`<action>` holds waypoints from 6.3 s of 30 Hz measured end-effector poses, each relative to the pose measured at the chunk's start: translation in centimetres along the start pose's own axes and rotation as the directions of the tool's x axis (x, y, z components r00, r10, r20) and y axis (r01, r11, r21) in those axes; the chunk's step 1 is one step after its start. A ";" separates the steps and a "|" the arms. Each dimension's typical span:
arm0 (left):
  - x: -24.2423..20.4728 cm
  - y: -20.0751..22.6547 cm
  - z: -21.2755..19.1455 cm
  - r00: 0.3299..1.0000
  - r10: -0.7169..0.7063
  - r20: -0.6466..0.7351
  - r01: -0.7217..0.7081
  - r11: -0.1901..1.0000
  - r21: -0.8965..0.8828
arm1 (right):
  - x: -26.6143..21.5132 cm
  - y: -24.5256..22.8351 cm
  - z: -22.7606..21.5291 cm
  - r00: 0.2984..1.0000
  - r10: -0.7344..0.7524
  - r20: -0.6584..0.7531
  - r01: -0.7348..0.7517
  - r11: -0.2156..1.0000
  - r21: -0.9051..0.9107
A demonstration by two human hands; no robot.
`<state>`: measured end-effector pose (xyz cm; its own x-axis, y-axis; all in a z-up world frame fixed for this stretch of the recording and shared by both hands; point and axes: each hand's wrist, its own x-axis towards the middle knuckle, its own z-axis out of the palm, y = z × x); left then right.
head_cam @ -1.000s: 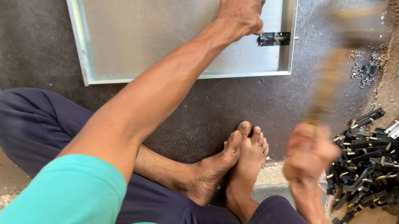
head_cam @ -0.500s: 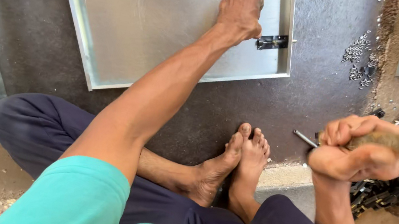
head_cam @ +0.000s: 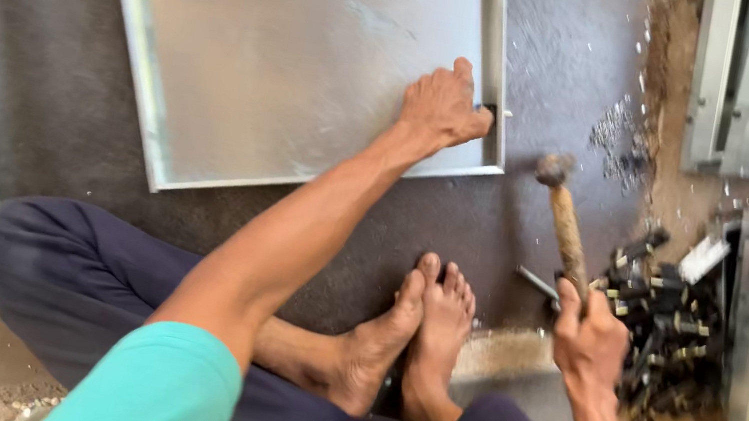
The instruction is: The person sits on the floor and uses a hammer to attach metal hinges to rectangular metal frames. They repeatedly pick up hinges and nails, position them on the frame, and hammer them into place. Completed frames are stacked nearby.
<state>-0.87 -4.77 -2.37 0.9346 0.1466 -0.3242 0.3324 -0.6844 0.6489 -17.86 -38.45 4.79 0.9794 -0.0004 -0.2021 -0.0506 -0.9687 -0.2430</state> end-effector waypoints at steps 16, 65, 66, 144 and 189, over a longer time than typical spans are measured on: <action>-13.4 8.2 -26.9 0.966 0.238 0.098 -0.238 0.971 -0.010 | 3.3 -15.6 -1.3 0.929 -0.369 0.011 0.310 0.799 0.515; -12.3 -9.1 -9.6 0.836 0.382 -0.393 -0.286 0.916 0.282 | 20.9 -3.7 0.2 0.858 -0.423 -0.291 0.455 0.889 0.053; -12.4 -9.9 -10.0 0.821 0.393 -0.415 -0.265 0.905 0.332 | 21.5 -3.1 0.5 0.884 -0.394 -0.251 0.429 0.898 0.100; 0.7 -3.0 -1.5 0.818 0.461 -0.345 -0.491 0.871 0.000 | 6.8 -11.2 3.4 0.989 -0.141 0.046 0.092 0.825 0.557; 1.7 -0.4 -1.2 0.895 0.438 -0.090 -0.447 0.877 -0.177 | 3.2 -6.1 -5.7 0.998 -0.024 -0.053 0.053 0.720 0.692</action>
<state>0.76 -3.36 -2.34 0.9929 -0.1046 0.0559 -0.1039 -0.5395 0.8355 -13.29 -33.98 11.08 0.9892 0.0095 -0.1462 -0.1195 -0.5257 -0.8422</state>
